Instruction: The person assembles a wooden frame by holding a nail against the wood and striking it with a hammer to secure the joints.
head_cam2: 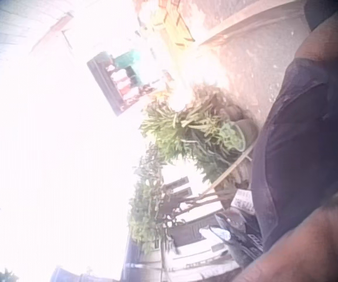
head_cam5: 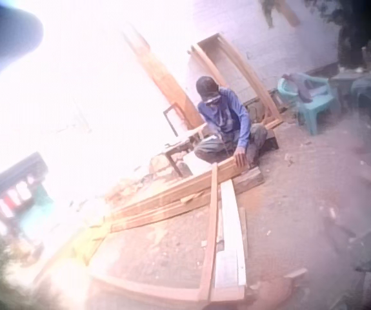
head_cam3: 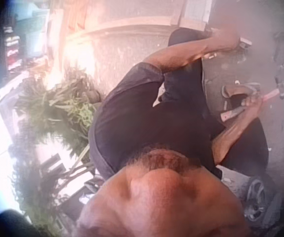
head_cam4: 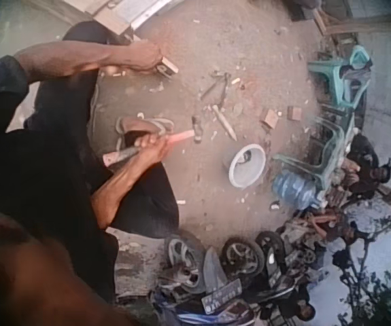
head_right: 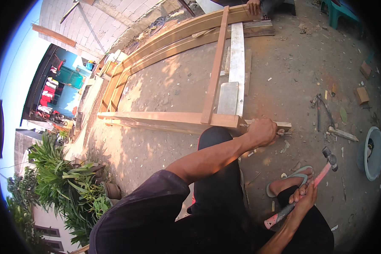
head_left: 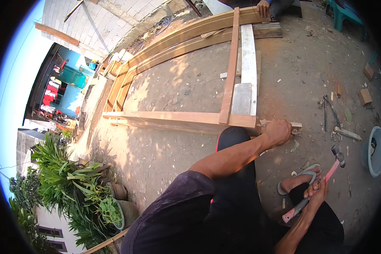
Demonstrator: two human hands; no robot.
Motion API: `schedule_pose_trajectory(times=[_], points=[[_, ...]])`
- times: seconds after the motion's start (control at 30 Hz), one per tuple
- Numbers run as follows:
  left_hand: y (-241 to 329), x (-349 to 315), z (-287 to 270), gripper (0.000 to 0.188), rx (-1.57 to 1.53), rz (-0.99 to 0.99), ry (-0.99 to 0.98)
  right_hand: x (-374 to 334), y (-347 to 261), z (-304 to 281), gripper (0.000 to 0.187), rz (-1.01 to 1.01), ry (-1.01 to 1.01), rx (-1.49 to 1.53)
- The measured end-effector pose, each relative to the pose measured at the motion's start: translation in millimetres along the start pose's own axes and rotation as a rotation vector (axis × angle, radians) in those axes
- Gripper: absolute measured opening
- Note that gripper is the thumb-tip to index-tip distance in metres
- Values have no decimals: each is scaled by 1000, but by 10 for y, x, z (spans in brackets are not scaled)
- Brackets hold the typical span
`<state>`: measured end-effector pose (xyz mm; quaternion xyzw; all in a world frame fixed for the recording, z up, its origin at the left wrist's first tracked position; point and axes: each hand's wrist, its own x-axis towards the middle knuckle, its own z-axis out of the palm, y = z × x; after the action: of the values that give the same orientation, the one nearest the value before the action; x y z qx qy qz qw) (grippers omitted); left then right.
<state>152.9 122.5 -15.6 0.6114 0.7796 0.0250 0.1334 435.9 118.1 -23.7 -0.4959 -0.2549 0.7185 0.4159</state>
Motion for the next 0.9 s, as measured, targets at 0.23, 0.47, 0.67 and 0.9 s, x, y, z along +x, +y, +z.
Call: schedule_pose_trajectory(times=[0.23, 0.47, 0.67, 0.9], points=[[-240, -124, 308, 27, 23, 44, -67, -85, 381, 143, 21, 146, -33, -43], [-235, -61, 210, 42, -129, -59, 21, -202, 334, 289, 19, 150, -194, -109], [-133, -86, -44, 48, -153, -89, -84, -145, 363, 166, 18, 203, -48, -61], [-163, -48, 121, 43, -86, -158, -112, -79, 531, 269, 18, 222, 14, -89]])
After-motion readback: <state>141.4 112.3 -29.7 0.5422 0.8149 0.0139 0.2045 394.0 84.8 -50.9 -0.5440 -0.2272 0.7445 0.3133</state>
